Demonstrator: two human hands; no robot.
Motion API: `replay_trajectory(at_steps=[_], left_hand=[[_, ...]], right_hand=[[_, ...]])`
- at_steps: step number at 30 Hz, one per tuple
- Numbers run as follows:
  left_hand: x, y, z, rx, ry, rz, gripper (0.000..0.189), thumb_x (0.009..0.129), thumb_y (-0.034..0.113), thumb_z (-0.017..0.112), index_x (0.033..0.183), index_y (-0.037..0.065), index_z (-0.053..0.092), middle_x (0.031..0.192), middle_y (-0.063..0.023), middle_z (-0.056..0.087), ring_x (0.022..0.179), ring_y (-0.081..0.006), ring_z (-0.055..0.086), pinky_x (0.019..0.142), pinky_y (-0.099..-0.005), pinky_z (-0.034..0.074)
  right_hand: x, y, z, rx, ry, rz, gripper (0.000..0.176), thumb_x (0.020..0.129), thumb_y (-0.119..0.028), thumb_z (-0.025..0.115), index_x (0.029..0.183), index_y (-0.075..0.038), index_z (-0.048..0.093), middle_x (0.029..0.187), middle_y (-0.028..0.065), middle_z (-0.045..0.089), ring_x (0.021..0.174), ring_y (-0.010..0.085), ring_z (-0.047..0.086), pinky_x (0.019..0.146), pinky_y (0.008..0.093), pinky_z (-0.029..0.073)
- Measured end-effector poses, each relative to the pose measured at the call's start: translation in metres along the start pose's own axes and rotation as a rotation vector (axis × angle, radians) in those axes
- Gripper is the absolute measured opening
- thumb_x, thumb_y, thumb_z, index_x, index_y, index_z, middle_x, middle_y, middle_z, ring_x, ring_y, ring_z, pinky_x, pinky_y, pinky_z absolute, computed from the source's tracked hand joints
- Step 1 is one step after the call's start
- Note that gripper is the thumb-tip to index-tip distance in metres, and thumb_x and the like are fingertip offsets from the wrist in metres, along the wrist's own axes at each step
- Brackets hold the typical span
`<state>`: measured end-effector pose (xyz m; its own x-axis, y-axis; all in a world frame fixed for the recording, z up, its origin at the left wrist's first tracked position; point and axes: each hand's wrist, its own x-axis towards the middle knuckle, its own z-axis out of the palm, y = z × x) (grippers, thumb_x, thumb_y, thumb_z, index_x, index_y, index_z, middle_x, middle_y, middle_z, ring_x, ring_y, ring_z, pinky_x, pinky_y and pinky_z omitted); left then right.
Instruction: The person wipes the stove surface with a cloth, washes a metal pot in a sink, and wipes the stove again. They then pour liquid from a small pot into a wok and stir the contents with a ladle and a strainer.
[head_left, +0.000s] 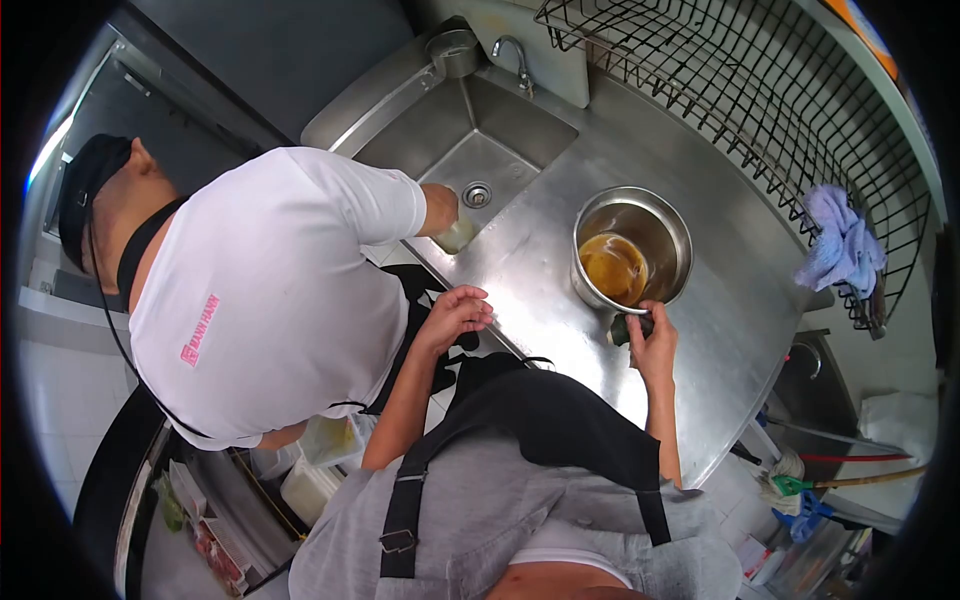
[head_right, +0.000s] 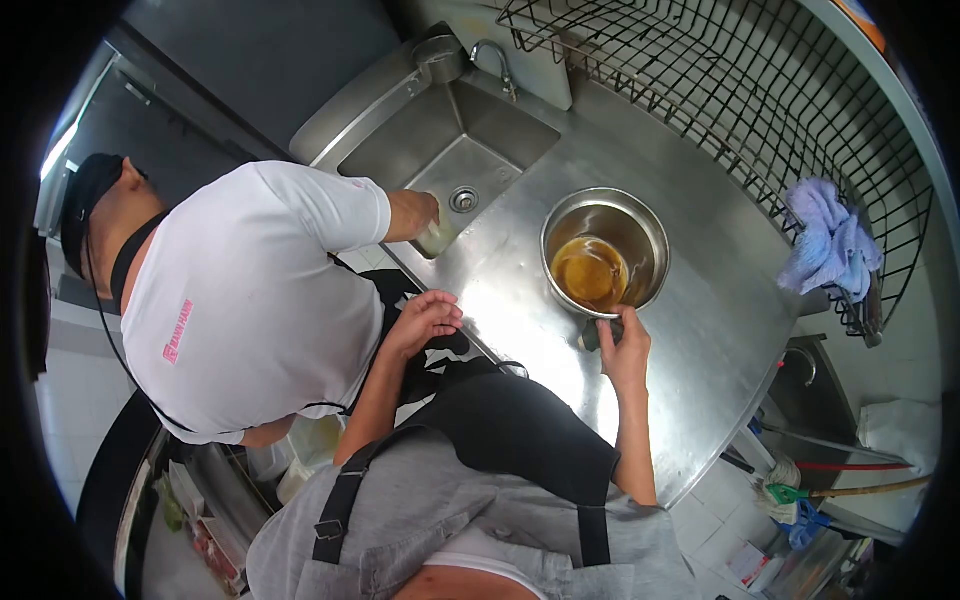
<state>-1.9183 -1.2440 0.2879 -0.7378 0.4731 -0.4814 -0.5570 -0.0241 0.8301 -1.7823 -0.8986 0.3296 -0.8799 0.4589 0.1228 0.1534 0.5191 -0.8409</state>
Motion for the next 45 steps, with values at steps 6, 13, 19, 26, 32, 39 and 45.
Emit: replay_trajectory(at_steps=[6, 13, 19, 26, 32, 39, 45], left_hand=[[-0.005, 0.004, 0.007, -0.019, -0.023, 0.005, 0.016, 0.095, 0.014, 0.056, 0.110, 0.007, 0.058, 0.097, -0.0076, 0.066, 0.086, -0.0187, 0.066, 0.076, -0.0305, 0.053], [0.005, 0.013, 0.031, -0.071, -0.139, -0.010, 0.019, 0.093, 0.012, 0.057, 0.111, 0.006, 0.057, 0.098, -0.0077, 0.064, 0.090, -0.0181, 0.066, 0.077, -0.0295, 0.053], [0.028, 0.037, 0.088, 0.035, -0.286, -0.025, 0.021, 0.093, 0.018, 0.061, 0.109, 0.006, 0.056, 0.097, -0.0065, 0.064, 0.088, -0.0177, 0.066, 0.075, -0.0319, 0.053], [0.089, 0.048, 0.127, -0.051, 0.004, 0.047, 0.023, 0.083, 0.016, 0.073, 0.078, 0.010, 0.051, 0.065, -0.0043, 0.060, 0.051, -0.0150, 0.062, 0.048, -0.0261, 0.049], [0.130, 0.083, 0.083, -0.116, 0.254, 0.236, 0.019, 0.074, 0.002, 0.064, 0.067, 0.011, 0.049, 0.057, -0.0024, 0.054, 0.040, -0.0118, 0.051, 0.040, -0.0250, 0.044], [0.176, 0.148, -0.064, -0.291, 0.348, 0.373, 0.020, 0.076, 0.002, 0.064, 0.068, 0.012, 0.048, 0.055, -0.0002, 0.049, 0.041, -0.0110, 0.049, 0.040, -0.0242, 0.042], [0.288, 0.136, -0.171, -0.392, 0.486, 0.349, 0.026, 0.075, -0.002, 0.062, 0.065, 0.011, 0.043, 0.054, -0.0035, 0.051, 0.038, -0.0144, 0.053, 0.035, -0.0246, 0.038]], right_hand=[[-0.001, -0.003, 0.000, -0.038, 0.016, -0.053, 0.021, 0.084, -0.006, 0.067, 0.102, 0.000, 0.058, 0.086, 0.0171, 0.067, 0.078, 0.0287, 0.067, 0.071, 0.0347, 0.051], [0.001, -0.001, 0.003, -0.065, 0.017, 0.023, 0.019, 0.083, -0.006, 0.068, 0.097, -0.001, 0.057, 0.082, 0.0174, 0.066, 0.075, 0.0304, 0.066, 0.069, 0.0357, 0.050], [0.003, -0.013, 0.008, -0.124, 0.046, -0.014, 0.020, 0.082, -0.008, 0.070, 0.095, -0.001, 0.057, 0.076, 0.0187, 0.065, 0.069, 0.0322, 0.066, 0.064, 0.0370, 0.050], [0.013, -0.026, 0.028, -0.143, -0.003, -0.039, 0.022, 0.080, -0.010, 0.072, 0.095, 0.000, 0.059, 0.077, 0.0202, 0.067, 0.072, 0.0349, 0.067, 0.064, 0.0389, 0.051], [0.067, -0.081, 0.054, -0.105, -0.155, -0.177, 0.032, 0.081, -0.015, 0.072, 0.107, -0.001, 0.060, 0.083, 0.0204, 0.068, 0.076, 0.0351, 0.067, 0.069, 0.0398, 0.053], [0.157, -0.089, 0.088, 0.093, -0.131, -0.082, 0.038, 0.082, -0.012, 0.071, 0.117, 0.000, 0.063, 0.079, 0.0085, 0.067, 0.070, 0.0139, 0.063, 0.067, 0.0283, 0.051], [0.296, -0.071, 0.179, 0.084, -0.215, 0.128, 0.027, 0.084, -0.015, 0.070, 0.102, 0.004, 0.068, 0.079, 0.0045, 0.066, 0.069, 0.0089, 0.059, 0.064, 0.0247, 0.048]])
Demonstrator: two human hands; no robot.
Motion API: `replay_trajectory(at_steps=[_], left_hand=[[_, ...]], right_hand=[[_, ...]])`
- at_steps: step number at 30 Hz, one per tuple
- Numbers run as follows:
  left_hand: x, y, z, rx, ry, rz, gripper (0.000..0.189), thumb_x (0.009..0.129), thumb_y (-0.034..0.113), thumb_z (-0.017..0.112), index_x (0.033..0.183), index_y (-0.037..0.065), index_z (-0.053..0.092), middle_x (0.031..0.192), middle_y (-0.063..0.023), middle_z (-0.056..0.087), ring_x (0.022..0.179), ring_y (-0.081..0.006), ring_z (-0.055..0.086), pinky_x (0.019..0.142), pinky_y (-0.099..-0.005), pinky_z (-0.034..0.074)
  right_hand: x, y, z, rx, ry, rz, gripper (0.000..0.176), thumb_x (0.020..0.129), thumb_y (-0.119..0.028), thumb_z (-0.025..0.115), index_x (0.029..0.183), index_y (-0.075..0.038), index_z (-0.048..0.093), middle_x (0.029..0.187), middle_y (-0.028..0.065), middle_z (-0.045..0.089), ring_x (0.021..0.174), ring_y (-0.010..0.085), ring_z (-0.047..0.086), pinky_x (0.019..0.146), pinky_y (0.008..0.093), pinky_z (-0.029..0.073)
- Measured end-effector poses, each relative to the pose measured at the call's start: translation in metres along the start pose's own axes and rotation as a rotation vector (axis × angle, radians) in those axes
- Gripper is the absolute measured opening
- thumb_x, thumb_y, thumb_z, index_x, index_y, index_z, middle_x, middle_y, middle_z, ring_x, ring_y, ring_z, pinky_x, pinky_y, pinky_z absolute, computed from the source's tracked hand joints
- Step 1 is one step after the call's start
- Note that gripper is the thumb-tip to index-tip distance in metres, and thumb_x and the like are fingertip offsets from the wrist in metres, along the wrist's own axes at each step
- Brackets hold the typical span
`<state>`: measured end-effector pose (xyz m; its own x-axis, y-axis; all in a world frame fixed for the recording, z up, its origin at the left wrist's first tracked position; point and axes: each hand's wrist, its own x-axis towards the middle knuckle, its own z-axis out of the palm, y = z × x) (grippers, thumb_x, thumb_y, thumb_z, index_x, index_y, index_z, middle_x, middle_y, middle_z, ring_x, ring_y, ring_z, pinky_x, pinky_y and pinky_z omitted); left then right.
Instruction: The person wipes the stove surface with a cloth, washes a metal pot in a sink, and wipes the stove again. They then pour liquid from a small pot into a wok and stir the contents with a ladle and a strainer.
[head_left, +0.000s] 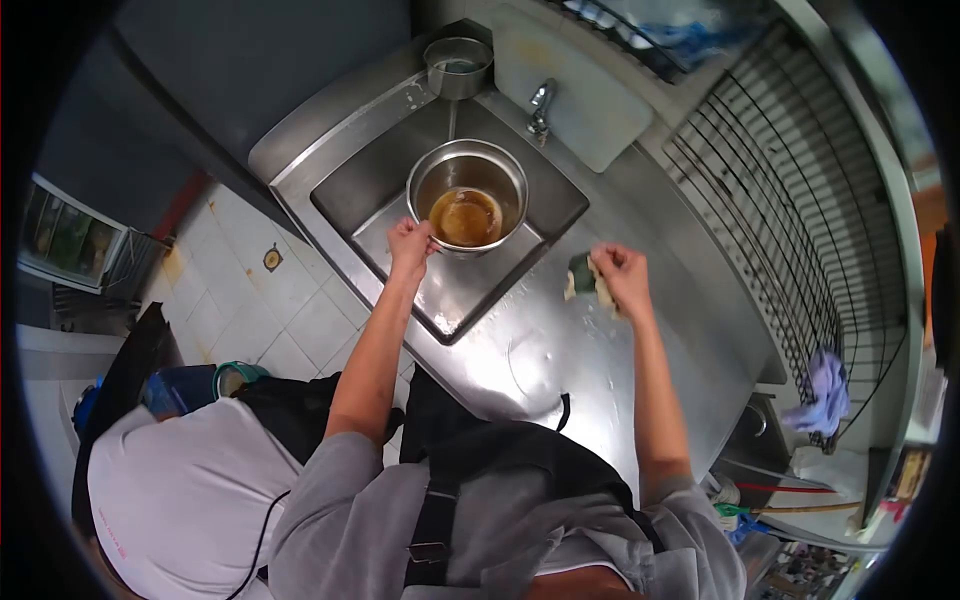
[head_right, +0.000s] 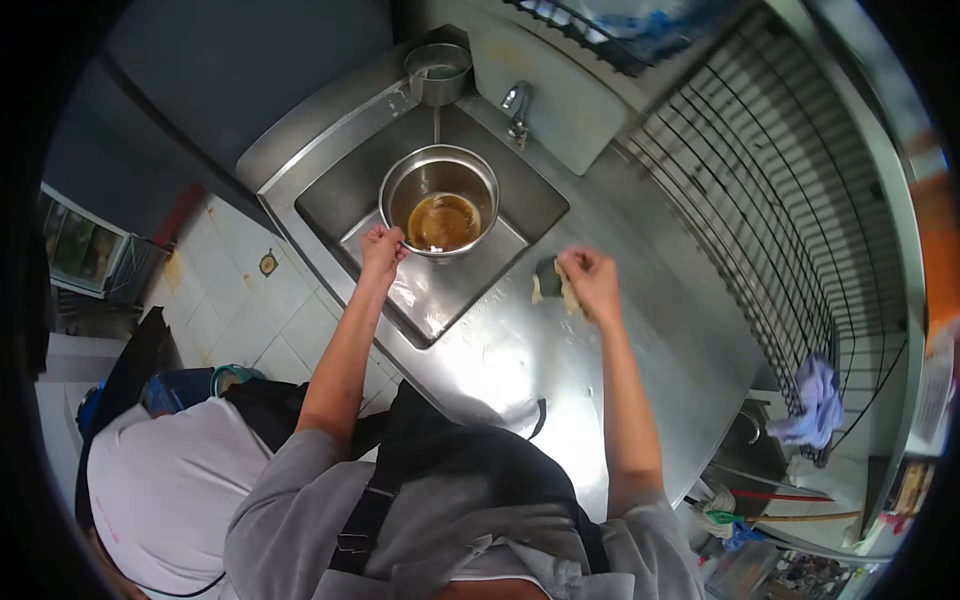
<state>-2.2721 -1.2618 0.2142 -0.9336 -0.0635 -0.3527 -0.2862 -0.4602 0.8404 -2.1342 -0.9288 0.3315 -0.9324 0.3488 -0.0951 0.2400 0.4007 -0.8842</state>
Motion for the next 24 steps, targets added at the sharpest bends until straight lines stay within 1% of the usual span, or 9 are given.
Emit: replay_trajectory(at_steps=[4, 6, 10, 18, 19, 21, 22, 23, 24], left_hand=[[0.084, -0.065, -0.024, 0.035, 0.121, -0.057, 0.026, 0.075, -0.002, 0.062, 0.064, 0.011, 0.042, 0.054, -0.0054, 0.052, 0.036, -0.0148, 0.052, 0.032, -0.0256, 0.036], [0.110, -0.090, -0.029, 0.067, 0.178, -0.101, 0.027, 0.074, -0.001, 0.063, 0.064, 0.011, 0.042, 0.053, -0.0054, 0.052, 0.035, -0.0150, 0.051, 0.031, -0.0263, 0.036], [0.145, -0.137, -0.045, 0.096, 0.133, -0.193, 0.025, 0.076, 0.001, 0.064, 0.067, 0.011, 0.043, 0.053, -0.0051, 0.053, 0.036, -0.0170, 0.055, 0.030, -0.0263, 0.037], [0.192, -0.205, -0.071, 0.312, -0.079, -0.226, 0.026, 0.071, -0.002, 0.069, 0.067, 0.007, 0.045, 0.058, -0.0075, 0.055, 0.046, -0.0173, 0.058, 0.037, -0.0301, 0.043], [0.198, -0.212, -0.071, 0.331, 0.007, -0.293, 0.017, 0.070, -0.001, 0.069, 0.077, 0.002, 0.054, 0.060, -0.0087, 0.057, 0.047, -0.0194, 0.058, 0.041, -0.0322, 0.045], [0.191, -0.185, -0.046, 0.555, 0.172, -0.060, 0.019, 0.071, 0.000, 0.069, 0.086, -0.001, 0.057, 0.065, -0.0101, 0.060, 0.053, -0.0208, 0.060, 0.047, -0.0314, 0.048], [0.185, -0.168, -0.031, 0.667, 0.256, 0.062, 0.022, 0.072, 0.001, 0.069, 0.091, -0.002, 0.059, 0.068, -0.0108, 0.061, 0.055, -0.0216, 0.061, 0.051, -0.0310, 0.050], [0.183, -0.156, -0.021, 0.770, 0.241, 0.172, 0.026, 0.074, 0.002, 0.067, 0.098, -0.004, 0.061, 0.080, -0.0126, 0.066, 0.071, -0.0213, 0.066, 0.064, -0.0297, 0.052], [0.178, -0.141, -0.009, 0.593, 0.088, 0.102, 0.026, 0.075, 0.002, 0.065, 0.100, -0.003, 0.061, 0.086, -0.0120, 0.066, 0.079, -0.0214, 0.066, 0.068, -0.0309, 0.052]], right_hand=[[0.138, -0.008, 0.058, 0.030, -0.038, 0.102, 0.034, 0.081, -0.020, 0.074, 0.101, 0.006, 0.067, 0.081, 0.0048, 0.067, 0.073, 0.0102, 0.060, 0.065, 0.0269, 0.048], [0.200, -0.005, 0.086, -0.072, 0.127, 0.053, 0.036, 0.079, -0.022, 0.075, 0.098, 0.008, 0.067, 0.079, 0.0064, 0.068, 0.074, 0.0144, 0.063, 0.065, 0.0308, 0.049], [0.299, 0.030, 0.117, -0.190, 0.174, 0.011, 0.034, 0.077, -0.020, 0.074, 0.101, 0.004, 0.067, 0.084, 0.0152, 0.069, 0.075, 0.0228, 0.067, 0.069, 0.0346, 0.051], [0.295, 0.024, 0.159, -0.783, 0.065, -0.294, 0.025, 0.079, -0.017, 0.070, 0.098, -0.001, 0.069, 0.085, 0.0210, 0.068, 0.082, 0.0358, 0.067, 0.072, 0.0384, 0.051], [0.292, 0.024, 0.161, -0.778, -0.037, -0.254, 0.023, 0.080, -0.017, 0.070, 0.097, -0.002, 0.069, 0.085, 0.0191, 0.069, 0.081, 0.0334, 0.067, 0.072, 0.0374, 0.051], [0.290, 0.014, 0.169, -0.758, -0.236, -0.191, 0.021, 0.081, -0.016, 0.070, 0.096, -0.002, 0.069, 0.084, 0.0154, 0.069, 0.080, 0.0285, 0.067, 0.072, 0.0355, 0.051], [0.289, 0.016, 0.175, -0.550, -0.218, -0.097, 0.019, 0.082, -0.015, 0.069, 0.095, -0.002, 0.069, 0.083, 0.0128, 0.069, 0.078, 0.0251, 0.066, 0.071, 0.0344, 0.050], [0.291, 0.021, 0.182, -0.338, -0.201, -0.010, 0.017, 0.084, -0.015, 0.068, 0.094, -0.002, 0.069, 0.082, 0.0102, 0.069, 0.076, 0.0217, 0.065, 0.070, 0.0332, 0.050], [0.294, 0.023, 0.191, -0.125, -0.183, 0.073, 0.015, 0.085, -0.014, 0.067, 0.093, -0.002, 0.069, 0.081, 0.0077, 0.068, 0.074, 0.0183, 0.064, 0.069, 0.0321, 0.050]])
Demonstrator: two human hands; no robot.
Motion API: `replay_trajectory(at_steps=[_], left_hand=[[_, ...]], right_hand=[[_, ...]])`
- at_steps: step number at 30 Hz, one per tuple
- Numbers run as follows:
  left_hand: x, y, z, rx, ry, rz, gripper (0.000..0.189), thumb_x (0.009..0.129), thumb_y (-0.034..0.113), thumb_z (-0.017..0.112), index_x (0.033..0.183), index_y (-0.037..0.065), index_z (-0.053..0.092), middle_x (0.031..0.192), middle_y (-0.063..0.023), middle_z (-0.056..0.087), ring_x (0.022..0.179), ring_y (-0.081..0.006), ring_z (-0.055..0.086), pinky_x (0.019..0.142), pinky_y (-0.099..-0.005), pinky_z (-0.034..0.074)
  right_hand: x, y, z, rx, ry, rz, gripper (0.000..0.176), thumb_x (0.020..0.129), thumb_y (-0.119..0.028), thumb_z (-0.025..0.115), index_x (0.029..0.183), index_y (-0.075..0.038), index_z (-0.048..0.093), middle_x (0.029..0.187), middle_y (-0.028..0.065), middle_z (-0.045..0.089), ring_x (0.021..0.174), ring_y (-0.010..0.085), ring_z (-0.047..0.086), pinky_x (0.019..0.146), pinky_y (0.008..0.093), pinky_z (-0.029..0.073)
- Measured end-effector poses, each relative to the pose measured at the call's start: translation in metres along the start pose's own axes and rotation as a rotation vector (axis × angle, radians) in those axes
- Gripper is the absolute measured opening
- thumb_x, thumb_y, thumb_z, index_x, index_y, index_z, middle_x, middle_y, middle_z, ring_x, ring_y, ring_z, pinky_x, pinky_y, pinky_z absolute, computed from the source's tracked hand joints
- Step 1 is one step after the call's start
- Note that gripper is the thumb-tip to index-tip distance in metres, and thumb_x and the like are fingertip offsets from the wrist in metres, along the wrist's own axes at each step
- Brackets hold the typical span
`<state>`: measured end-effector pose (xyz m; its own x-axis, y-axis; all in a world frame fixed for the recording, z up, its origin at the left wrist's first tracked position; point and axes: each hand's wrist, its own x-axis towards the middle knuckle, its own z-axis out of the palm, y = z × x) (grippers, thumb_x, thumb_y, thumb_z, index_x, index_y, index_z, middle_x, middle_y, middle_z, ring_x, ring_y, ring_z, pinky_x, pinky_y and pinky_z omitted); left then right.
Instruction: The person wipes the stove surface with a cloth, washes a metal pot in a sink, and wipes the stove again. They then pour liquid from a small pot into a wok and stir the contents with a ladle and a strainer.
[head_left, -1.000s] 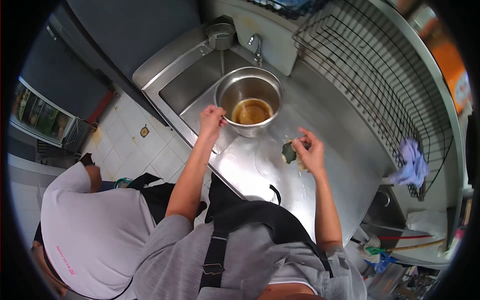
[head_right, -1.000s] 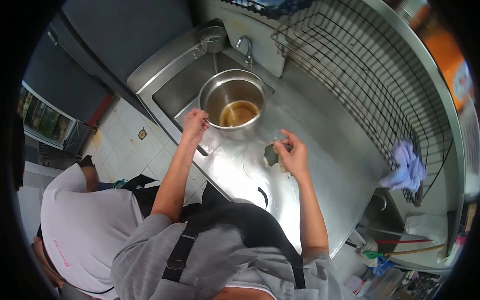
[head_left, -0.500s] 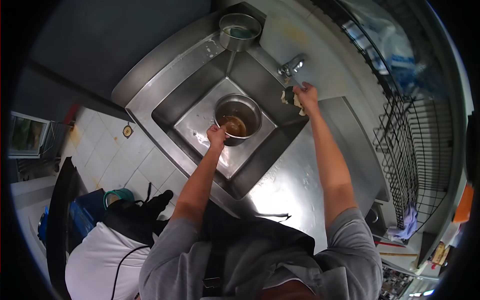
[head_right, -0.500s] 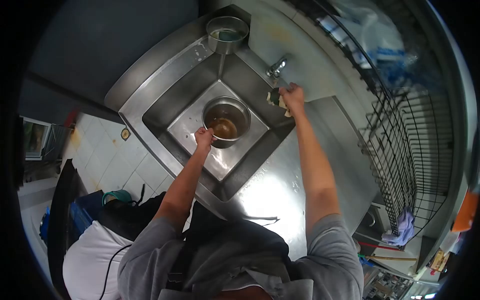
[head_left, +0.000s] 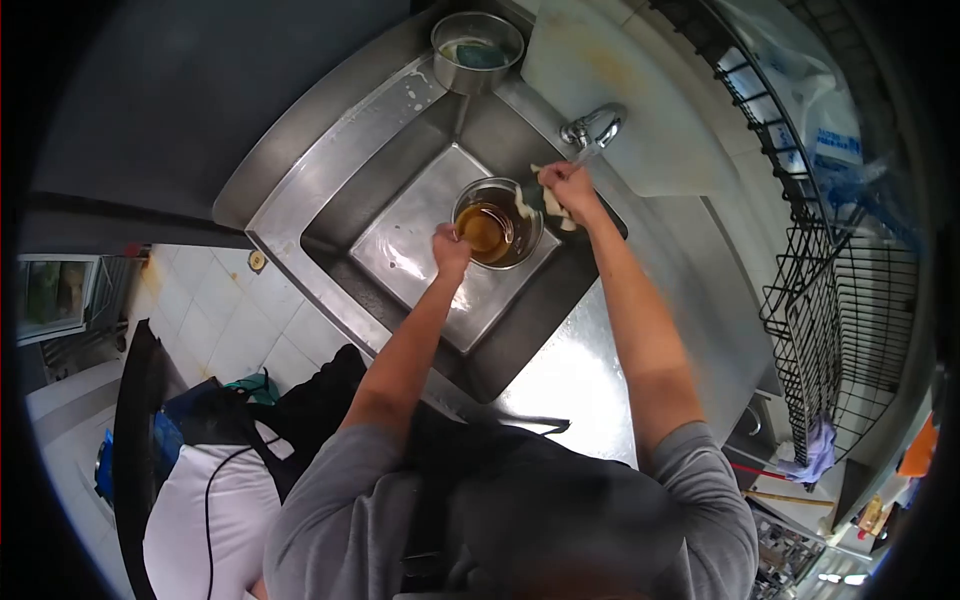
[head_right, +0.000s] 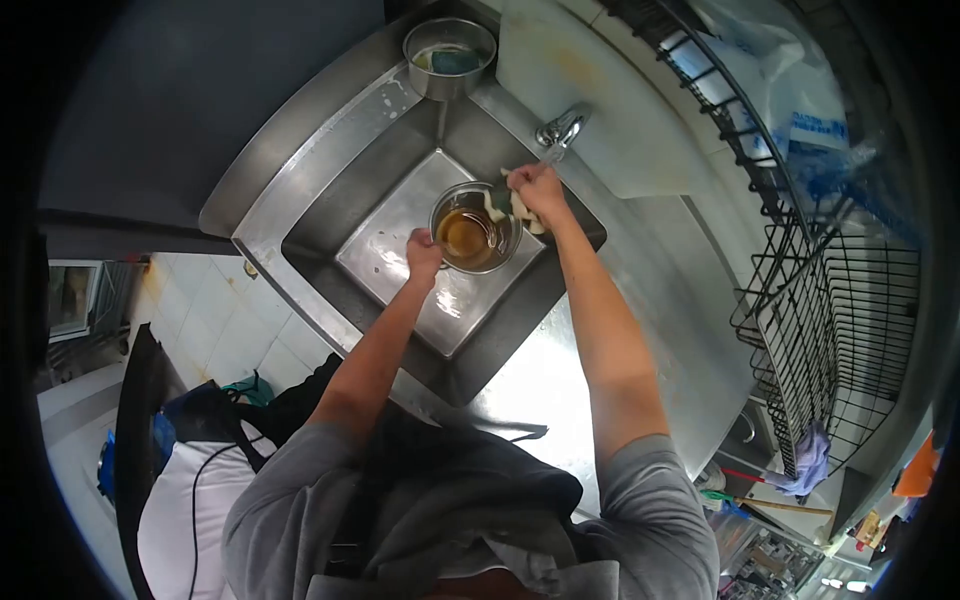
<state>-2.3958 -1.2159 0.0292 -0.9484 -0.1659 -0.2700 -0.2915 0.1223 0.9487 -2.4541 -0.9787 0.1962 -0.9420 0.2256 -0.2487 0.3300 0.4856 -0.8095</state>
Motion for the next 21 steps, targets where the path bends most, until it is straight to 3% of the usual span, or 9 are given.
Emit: replay_trajectory(at_steps=[1, 4, 8, 11, 15, 16, 18, 19, 21], left_hand=[[-0.009, 0.019, 0.003, -0.184, -0.157, -0.036, 0.026, 0.077, 0.002, 0.064, 0.102, -0.003, 0.060, 0.091, -0.0114, 0.066, 0.086, -0.0214, 0.067, 0.072, -0.0320, 0.052], [-0.037, 0.105, 0.011, -0.426, -0.533, -0.236, 0.029, 0.087, 0.019, 0.064, 0.113, 0.005, 0.060, 0.099, -0.0090, 0.067, 0.090, -0.0221, 0.065, 0.076, -0.0343, 0.050], [-0.037, 0.198, 0.042, -0.508, -0.434, -0.556, 0.039, 0.091, 0.039, 0.063, 0.118, 0.011, 0.059, 0.106, -0.0098, 0.067, 0.097, -0.0239, 0.065, 0.086, -0.0387, 0.049], [-0.001, 0.218, 0.059, -0.871, -0.724, -0.753, 0.034, 0.090, 0.029, 0.066, 0.116, 0.007, 0.060, 0.100, -0.0103, 0.067, 0.093, -0.0255, 0.066, 0.080, -0.0408, 0.052], [0.026, 0.182, 0.139, -0.774, -0.389, -0.455, 0.018, 0.083, 0.009, 0.070, 0.093, -0.004, 0.063, 0.088, -0.0112, 0.065, 0.074, -0.0214, 0.063, 0.063, -0.0396, 0.053], [0.021, 0.181, 0.142, -0.765, -0.341, -0.490, 0.015, 0.084, 0.008, 0.069, 0.091, -0.004, 0.063, 0.085, -0.0108, 0.065, 0.074, -0.0206, 0.063, 0.063, -0.0384, 0.053], [0.026, 0.196, 0.146, -0.762, -0.232, -0.528, 0.011, 0.086, 0.007, 0.066, 0.087, -0.003, 0.063, 0.079, -0.0101, 0.065, 0.072, -0.0190, 0.062, 0.063, -0.0361, 0.052], [0.023, 0.199, 0.145, -0.746, -0.211, -0.451, 0.011, 0.087, 0.008, 0.065, 0.085, -0.003, 0.063, 0.077, -0.0097, 0.064, 0.070, -0.0186, 0.062, 0.061, -0.0355, 0.052], [0.009, 0.199, 0.142, -0.703, -0.173, -0.298, 0.014, 0.089, 0.008, 0.063, 0.081, -0.003, 0.063, 0.073, -0.0088, 0.064, 0.065, -0.0177, 0.061, 0.058, -0.0343, 0.051]], right_hand=[[0.005, 0.000, 0.007, 0.357, 0.022, 0.096, 0.013, 0.089, -0.013, 0.065, 0.090, -0.001, 0.069, 0.080, 0.0023, 0.065, 0.071, 0.0109, 0.058, 0.066, 0.0287, 0.048], [0.011, -0.010, 0.002, 0.669, 0.018, 0.168, 0.011, 0.089, -0.012, 0.065, 0.090, -0.001, 0.068, 0.081, 0.0033, 0.066, 0.072, 0.0111, 0.058, 0.067, 0.0287, 0.047], [-0.007, -0.025, -0.006, 0.424, 0.013, -0.050, 0.015, 0.090, -0.013, 0.065, 0.094, 0.001, 0.066, 0.086, 0.0037, 0.066, 0.078, 0.0119, 0.059, 0.070, 0.0292, 0.047], [-0.032, -0.022, -0.014, 0.516, 0.015, 0.015, 0.019, 0.088, -0.006, 0.061, 0.105, 0.003, 0.064, 0.088, 0.0049, 0.065, 0.080, 0.0132, 0.060, 0.072, 0.0284, 0.047], [-0.065, -0.032, -0.013, 0.361, 0.264, 0.099, 0.039, 0.085, 0.002, 0.056, 0.124, 0.003, 0.053, 0.099, 0.0082, 0.064, 0.090, 0.0149, 0.060, 0.079, 0.0285, 0.047], [-0.051, 0.015, 0.004, 0.211, 0.386, -0.312, 0.055, 0.081, 0.005, 0.055, 0.135, 0.001, 0.043, 0.111, 0.0157, 0.062, 0.101, 0.0232, 0.061, 0.086, 0.0326, 0.048], [-0.083, -0.062, 0.011, -0.545, 0.447, -0.524, 0.060, 0.077, 0.006, 0.058, 0.136, -0.002, 0.043, 0.120, 0.0210, 0.057, 0.110, 0.0344, 0.058, 0.092, 0.0391, 0.048], [-0.078, -0.064, 0.022, -0.566, 0.489, -0.461, 0.065, 0.078, -0.005, 0.062, 0.140, -0.006, 0.040, 0.123, 0.0250, 0.054, 0.117, 0.0402, 0.052, 0.096, 0.0429, 0.046], [-0.043, -0.038, 0.016, -0.447, 0.254, -0.069, 0.070, 0.080, -0.018, 0.065, 0.142, -0.006, 0.038, 0.128, 0.0289, 0.050, 0.122, 0.0410, 0.049, 0.101, 0.0437, 0.041]])
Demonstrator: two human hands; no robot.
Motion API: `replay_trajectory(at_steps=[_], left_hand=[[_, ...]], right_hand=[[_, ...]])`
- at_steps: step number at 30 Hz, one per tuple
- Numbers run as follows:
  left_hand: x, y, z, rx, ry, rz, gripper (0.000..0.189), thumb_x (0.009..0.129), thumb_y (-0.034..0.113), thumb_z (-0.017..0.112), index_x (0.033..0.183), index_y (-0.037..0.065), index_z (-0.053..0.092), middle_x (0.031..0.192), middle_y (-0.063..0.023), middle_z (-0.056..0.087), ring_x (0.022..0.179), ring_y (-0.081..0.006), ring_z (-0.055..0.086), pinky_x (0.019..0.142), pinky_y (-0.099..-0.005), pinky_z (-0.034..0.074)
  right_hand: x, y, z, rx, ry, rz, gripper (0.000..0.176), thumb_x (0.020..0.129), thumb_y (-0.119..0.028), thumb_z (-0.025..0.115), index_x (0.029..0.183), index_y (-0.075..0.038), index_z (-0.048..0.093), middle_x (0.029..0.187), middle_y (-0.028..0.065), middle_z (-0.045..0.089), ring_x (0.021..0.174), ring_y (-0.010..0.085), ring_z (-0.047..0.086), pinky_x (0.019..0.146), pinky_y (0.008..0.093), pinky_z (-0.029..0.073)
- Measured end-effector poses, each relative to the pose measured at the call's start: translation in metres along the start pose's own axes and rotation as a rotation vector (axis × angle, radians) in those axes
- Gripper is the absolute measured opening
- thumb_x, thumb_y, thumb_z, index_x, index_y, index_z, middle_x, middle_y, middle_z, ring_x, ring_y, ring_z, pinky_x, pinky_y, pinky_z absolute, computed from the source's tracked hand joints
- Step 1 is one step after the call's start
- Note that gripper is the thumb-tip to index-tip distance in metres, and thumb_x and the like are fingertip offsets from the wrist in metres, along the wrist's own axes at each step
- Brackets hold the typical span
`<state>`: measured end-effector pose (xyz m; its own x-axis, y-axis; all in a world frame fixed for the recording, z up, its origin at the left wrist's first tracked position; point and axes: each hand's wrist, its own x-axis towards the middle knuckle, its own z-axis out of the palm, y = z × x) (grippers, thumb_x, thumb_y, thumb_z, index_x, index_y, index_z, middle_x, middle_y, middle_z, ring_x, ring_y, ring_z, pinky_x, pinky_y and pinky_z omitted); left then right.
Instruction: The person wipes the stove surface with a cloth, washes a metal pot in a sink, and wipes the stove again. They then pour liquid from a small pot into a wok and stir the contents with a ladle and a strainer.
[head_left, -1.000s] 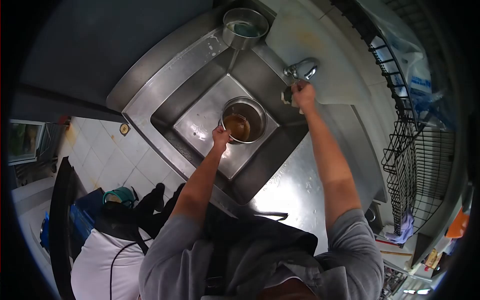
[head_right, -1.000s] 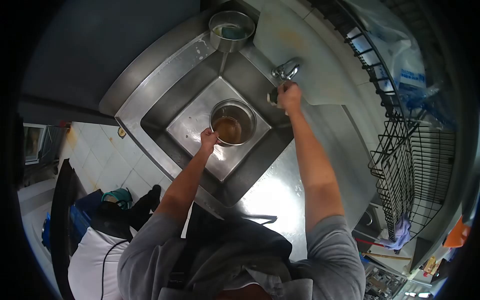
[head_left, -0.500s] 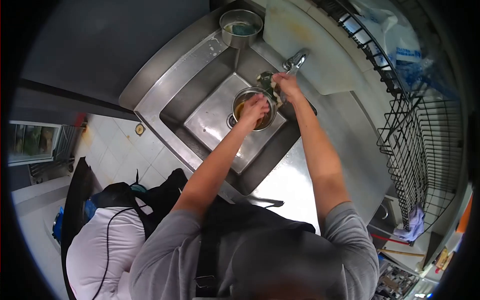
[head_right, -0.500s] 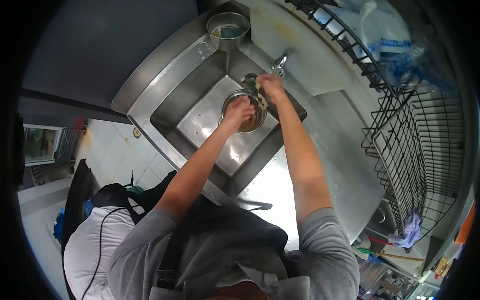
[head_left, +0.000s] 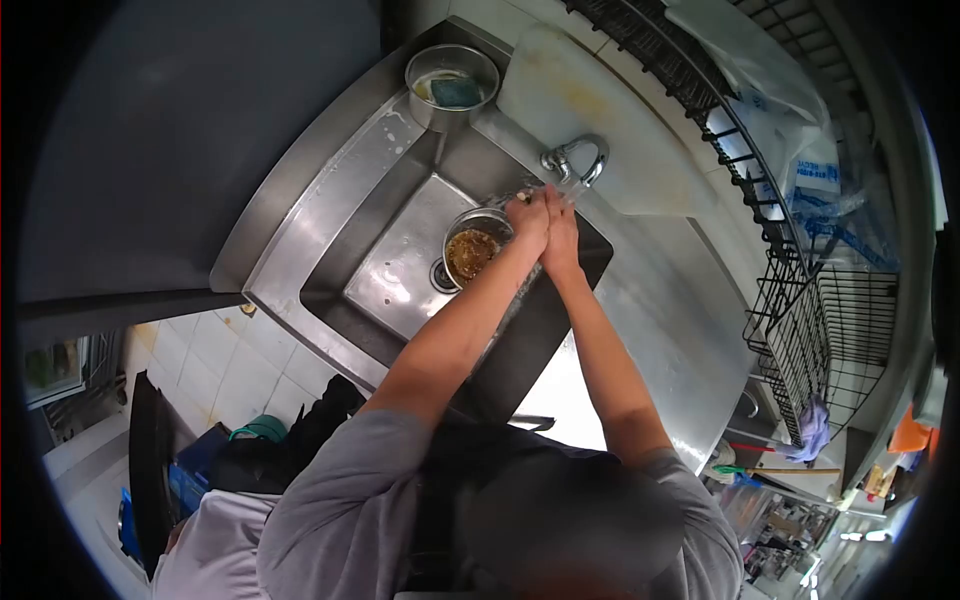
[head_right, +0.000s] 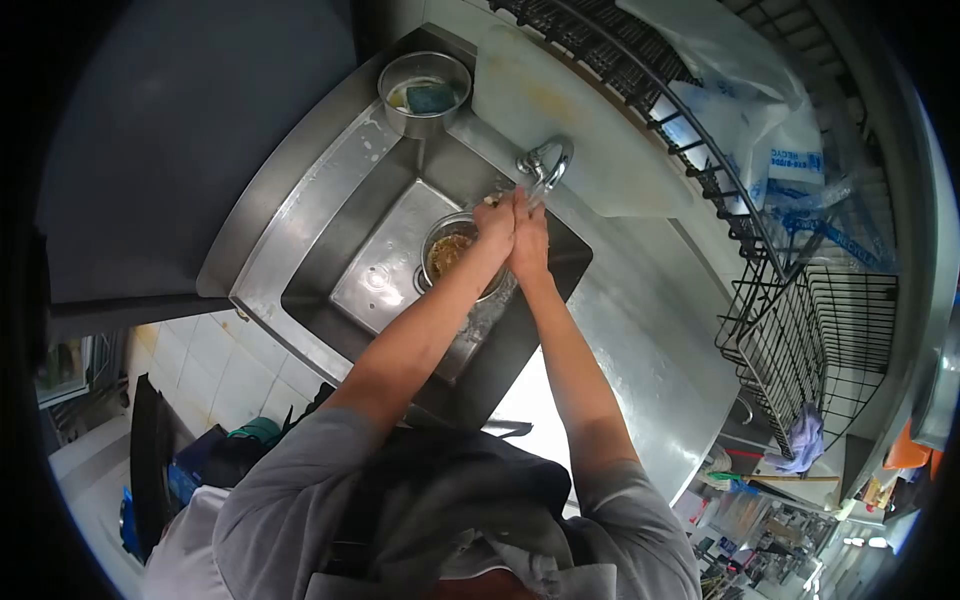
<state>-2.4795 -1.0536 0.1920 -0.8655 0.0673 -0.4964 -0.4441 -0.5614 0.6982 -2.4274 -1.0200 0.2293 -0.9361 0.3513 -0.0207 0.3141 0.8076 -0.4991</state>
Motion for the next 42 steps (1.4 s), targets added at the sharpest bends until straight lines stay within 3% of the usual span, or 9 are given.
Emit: replay_trajectory(at_steps=[3, 7, 10, 16, 19, 26, 31, 35, 42], left_hand=[[0.000, 0.000, -0.008, -0.055, -0.054, 0.241, 0.022, 0.092, 0.016, 0.062, 0.076, 0.001, 0.059, 0.070, -0.0045, 0.058, 0.059, -0.0158, 0.056, 0.051, -0.0324, 0.047], [0.024, 0.016, -0.034, -0.004, -0.139, -0.098, 0.038, 0.096, 0.029, 0.059, 0.067, 0.006, 0.051, 0.060, -0.0014, 0.050, 0.048, -0.0133, 0.047, 0.046, -0.0304, 0.041], [0.026, 0.021, -0.035, -0.025, -0.079, -0.324, 0.038, 0.097, 0.031, 0.057, 0.068, 0.008, 0.048, 0.052, -0.0007, 0.042, 0.041, -0.0143, 0.041, 0.041, -0.0316, 0.036], [0.038, -0.061, -0.022, -0.341, -0.056, -0.122, 0.019, 0.096, 0.017, 0.059, 0.085, 0.004, 0.051, 0.073, -0.0028, 0.051, 0.063, -0.0150, 0.051, 0.058, -0.0322, 0.047], [-0.010, -0.018, -0.017, -0.141, -0.008, 0.001, 0.015, 0.094, 0.012, 0.059, 0.085, 0.003, 0.053, 0.083, -0.0047, 0.055, 0.072, -0.0152, 0.054, 0.062, -0.0317, 0.048], [0.020, 0.026, -0.041, -0.093, -0.090, -0.240, 0.040, 0.097, 0.036, 0.054, 0.071, 0.005, 0.050, 0.056, -0.0049, 0.045, 0.045, -0.0190, 0.044, 0.048, -0.0358, 0.044], [0.029, 0.030, -0.040, -0.232, -0.074, -0.409, 0.026, 0.096, 0.024, 0.058, 0.080, 0.005, 0.051, 0.060, -0.0039, 0.046, 0.049, -0.0181, 0.046, 0.050, -0.0356, 0.046], [0.021, -0.003, -0.023, -0.430, -0.058, -0.257, 0.015, 0.094, 0.013, 0.060, 0.083, 0.005, 0.052, 0.068, -0.0038, 0.052, 0.057, -0.0178, 0.052, 0.055, -0.0341, 0.049], [0.000, 0.005, -0.042, -0.114, -0.098, -0.154, 0.031, 0.098, 0.028, 0.055, 0.075, 0.006, 0.050, 0.065, -0.0054, 0.052, 0.056, -0.0184, 0.054, 0.055, -0.0345, 0.048]], right_hand=[[0.023, 0.026, 0.027, -0.086, -0.311, 0.229, 0.073, 0.079, -0.034, 0.067, 0.141, -0.007, 0.039, 0.127, 0.0290, 0.053, 0.120, 0.0381, 0.052, 0.101, 0.0430, 0.042], [-0.003, 0.034, 0.068, 0.281, 0.027, -0.053, 0.056, 0.079, -0.034, 0.068, 0.125, -0.004, 0.056, 0.121, 0.0243, 0.060, 0.112, 0.0324, 0.061, 0.092, 0.0409, 0.048], [-0.013, 0.052, 0.044, 0.549, -0.462, 0.332, 0.051, 0.078, -0.024, 0.070, 0.123, -0.002, 0.057, 0.122, 0.0177, 0.061, 0.111, 0.0321, 0.059, 0.093, 0.0412, 0.045], [-0.033, -0.010, 0.003, -0.377, 0.262, -0.458, 0.041, 0.083, -0.010, 0.059, 0.123, 0.001, 0.054, 0.101, 0.0226, 0.065, 0.094, 0.0397, 0.064, 0.079, 0.0467, 0.050], [-0.012, 0.013, 0.024, -0.306, -0.093, 0.258, 0.041, 0.084, -0.013, 0.060, 0.122, 0.001, 0.053, 0.103, 0.0242, 0.065, 0.098, 0.0422, 0.063, 0.083, 0.0507, 0.050], [-0.014, 0.026, 0.067, 0.405, -0.094, 0.100, 0.033, 0.076, -0.018, 0.070, 0.101, 0.002, 0.063, 0.091, 0.0243, 0.067, 0.095, 0.0385, 0.066, 0.079, 0.0466, 0.053], [-0.031, -0.006, 0.008, 1.000, -0.348, 0.328, 0.050, 0.083, -0.014, 0.065, 0.126, 0.007, 0.050, 0.105, 0.0091, 0.061, 0.090, 0.0191, 0.064, 0.068, 0.0344, 0.053], [-0.024, 0.011, 0.014, -0.173, 0.148, -0.340, 0.069, 0.075, -0.002, 0.066, 0.137, 0.002, 0.038, 0.127, 0.0226, 0.054, 0.118, 0.0376, 0.051, 0.093, 0.0492, 0.042], [-0.026, 0.011, 0.056, -0.054, -0.041, 0.268, 0.043, 0.080, -0.029, 0.066, 0.114, -0.003, 0.058, 0.100, 0.0279, 0.066, 0.097, 0.0438, 0.063, 0.082, 0.0504, 0.050]])
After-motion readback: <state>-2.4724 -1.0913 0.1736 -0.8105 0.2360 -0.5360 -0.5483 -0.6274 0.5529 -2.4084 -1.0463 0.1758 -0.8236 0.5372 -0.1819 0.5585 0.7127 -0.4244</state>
